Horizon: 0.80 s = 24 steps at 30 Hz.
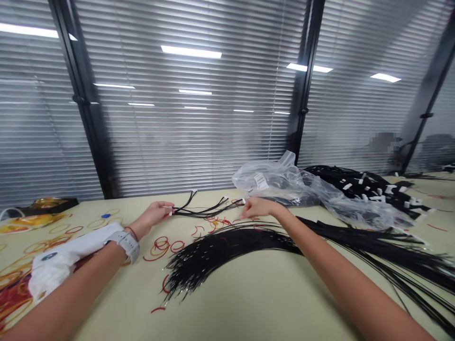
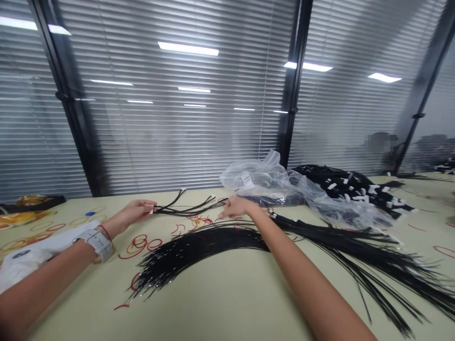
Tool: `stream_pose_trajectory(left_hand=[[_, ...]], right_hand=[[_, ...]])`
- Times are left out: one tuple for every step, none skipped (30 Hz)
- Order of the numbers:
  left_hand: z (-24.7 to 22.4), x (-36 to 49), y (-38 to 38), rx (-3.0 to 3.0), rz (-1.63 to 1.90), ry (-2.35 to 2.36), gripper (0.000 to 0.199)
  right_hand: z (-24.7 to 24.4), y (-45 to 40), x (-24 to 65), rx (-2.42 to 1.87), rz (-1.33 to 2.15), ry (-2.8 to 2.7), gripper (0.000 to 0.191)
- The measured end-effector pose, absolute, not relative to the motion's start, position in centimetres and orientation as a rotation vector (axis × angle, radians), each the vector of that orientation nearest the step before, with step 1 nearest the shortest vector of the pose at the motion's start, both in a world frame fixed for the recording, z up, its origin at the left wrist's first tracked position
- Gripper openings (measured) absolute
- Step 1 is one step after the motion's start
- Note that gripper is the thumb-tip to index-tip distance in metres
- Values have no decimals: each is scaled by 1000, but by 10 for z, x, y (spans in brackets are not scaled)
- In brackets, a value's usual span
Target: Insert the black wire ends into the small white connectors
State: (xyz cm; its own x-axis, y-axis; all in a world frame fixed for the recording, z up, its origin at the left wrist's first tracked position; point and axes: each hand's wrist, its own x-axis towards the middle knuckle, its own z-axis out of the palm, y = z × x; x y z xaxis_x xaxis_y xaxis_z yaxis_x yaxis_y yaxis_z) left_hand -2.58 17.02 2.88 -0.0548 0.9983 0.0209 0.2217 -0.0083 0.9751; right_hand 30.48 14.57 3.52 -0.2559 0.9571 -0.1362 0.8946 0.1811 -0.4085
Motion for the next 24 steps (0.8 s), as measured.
stream_pose_trajectory(left_hand=[[30,-26,170,1339,1138,1404,33],[32,-26,170,1325,1126,1396,32],[35,-27,170,1313,1115,1384,32],[38,-27,169,1305,1105,1370,32],[41,-26,169,1299,1095,1356,31],[44,-26,168,1294,1086,1343,30],[46,-25,168,1291,1080,1333,30],[47,-25,167,1288,1076,1324,30],[47,-24,167,1284,1074,1317,30],[46,-24,167,1280,1074,1312,31],[45,-24,167,1276,1075,1310,32],[43,-24,167,1271,1077,1312,33],[42,-25,168,1268,1080,1317,34],[41,-25,168,1267,1085,1323,34],[42,-24,168,1268,1091,1328,34],[43,-23,168,1273,1099,1329,33],[45,-22,167,1281,1107,1327,30],[49,-20,165,1293,1113,1320,27],[53,-17,162,1308,1119,1312,24],[57,-14,158,1327,1121,1303,22],[61,-11,153,1348,1124,1293,21],[63,-8,146,1370,1125,1280,22],[63,-6,140,1392,1121,1267,24],[61,-4,132,1411,1115,1255,26]], right_hand=[[34,144,300,-1795,699,-2371,30],[33,143,295,-1781,757,-2431,30],[31,142,291,-1770,794,-2474,29],[29,142,287,-1759,814,-2504,28],[28,143,285,-1743,822,-2523,26],[26,144,283,-1722,828,-2535,24],[25,145,283,-1698,836,-2539,22],[25,146,283,-1672,848,-2537,20],[24,146,284,-1647,867,-2529,19],[25,146,285,-1622,890,-2516,18],[25,146,286,-1599,915,-2496,17],[27,145,287,-1575,940,-2469,17],[29,143,288,-1549,960,-2435,17],[31,141,289,-1519,971,-2395,16],[34,140,289,-1485,969,-2347,16],[37,138,288,-1451,949,-2290,15],[40,137,287,-1415,914,-2229,14],[42,137,284,-1379,866,-2165,13],[44,137,281,-1346,811,-2102,13],[44,137,276,-1315,755,-2045,14],[44,137,269,-1285,701,-1999,15],[43,136,261,-1255,653,-1966,15],[41,134,252,-1225,610,-1947,16],[38,131,241,-1194,572,-1941,16]])
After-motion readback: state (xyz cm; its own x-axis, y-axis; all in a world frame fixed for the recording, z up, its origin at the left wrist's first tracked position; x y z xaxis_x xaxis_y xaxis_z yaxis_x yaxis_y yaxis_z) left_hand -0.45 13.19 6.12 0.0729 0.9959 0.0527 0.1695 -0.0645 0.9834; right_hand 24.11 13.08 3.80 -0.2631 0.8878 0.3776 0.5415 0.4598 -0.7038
